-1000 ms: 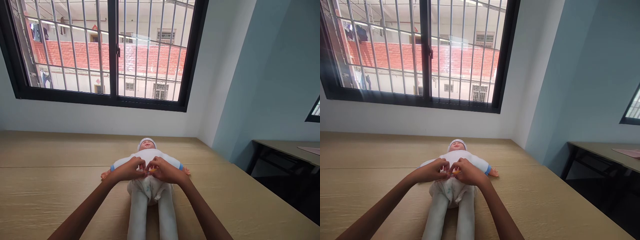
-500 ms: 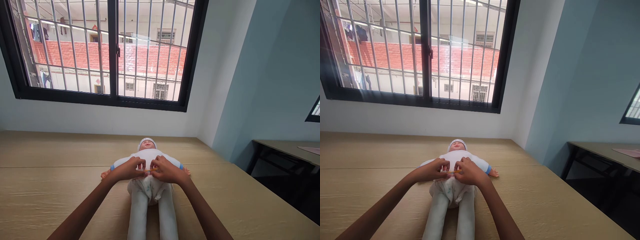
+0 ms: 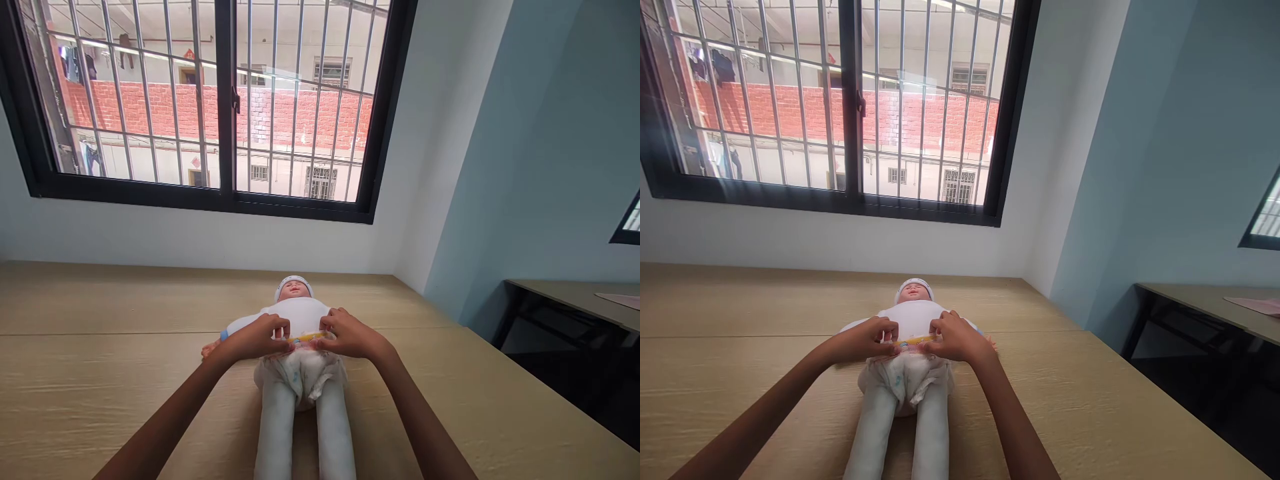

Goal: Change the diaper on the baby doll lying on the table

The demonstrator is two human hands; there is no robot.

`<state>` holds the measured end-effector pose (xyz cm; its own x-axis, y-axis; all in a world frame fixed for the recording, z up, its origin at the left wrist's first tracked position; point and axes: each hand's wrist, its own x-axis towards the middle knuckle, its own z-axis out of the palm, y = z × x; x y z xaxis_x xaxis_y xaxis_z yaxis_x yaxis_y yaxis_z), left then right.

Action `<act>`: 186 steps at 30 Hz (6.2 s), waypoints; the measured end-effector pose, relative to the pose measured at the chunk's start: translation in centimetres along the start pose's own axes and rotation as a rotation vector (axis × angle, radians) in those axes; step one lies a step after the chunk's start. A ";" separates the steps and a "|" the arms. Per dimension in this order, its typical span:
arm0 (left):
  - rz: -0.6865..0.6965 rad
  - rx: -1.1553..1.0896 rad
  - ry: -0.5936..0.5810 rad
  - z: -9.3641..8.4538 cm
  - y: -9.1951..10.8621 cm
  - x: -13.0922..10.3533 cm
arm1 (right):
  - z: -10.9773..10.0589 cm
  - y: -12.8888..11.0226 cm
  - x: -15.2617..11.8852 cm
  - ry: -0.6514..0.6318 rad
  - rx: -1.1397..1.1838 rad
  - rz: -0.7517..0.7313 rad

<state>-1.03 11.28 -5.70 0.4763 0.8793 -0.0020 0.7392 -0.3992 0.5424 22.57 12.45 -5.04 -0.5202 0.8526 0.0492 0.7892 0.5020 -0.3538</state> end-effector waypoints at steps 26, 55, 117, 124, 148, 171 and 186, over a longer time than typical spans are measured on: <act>-0.043 -0.135 0.013 0.1 1.6 -0.8 | 1.5 -3.4 0.4 0.054 0.165 -0.196; 0.035 -0.159 -0.140 0.4 -1.0 -0.2 | 1.7 -2.0 1.0 -0.179 0.586 -0.063; -0.006 -0.183 0.007 0.4 0.0 0.0 | 0.8 -3.3 -0.3 0.011 0.351 -0.264; 0.009 -0.172 0.027 0.5 0.0 0.0 | 1.7 -3.3 0.1 0.085 0.279 -0.239; 0.080 -0.079 0.038 0.1 0.5 -0.4 | 1.4 -3.3 -0.1 0.035 0.309 -0.225; 0.075 -0.028 0.048 0.4 0.8 -0.5 | 1.5 -3.3 -0.2 0.016 0.130 -0.186; 0.103 -0.035 0.036 0.2 1.0 -0.8 | 1.5 -3.1 -0.1 0.015 0.111 -0.186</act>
<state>-0.55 10.16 -5.33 0.5310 0.8431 0.0847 0.6698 -0.4789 0.5675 19.72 10.58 -5.31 -0.6483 0.7490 0.1371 0.6384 0.6328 -0.4382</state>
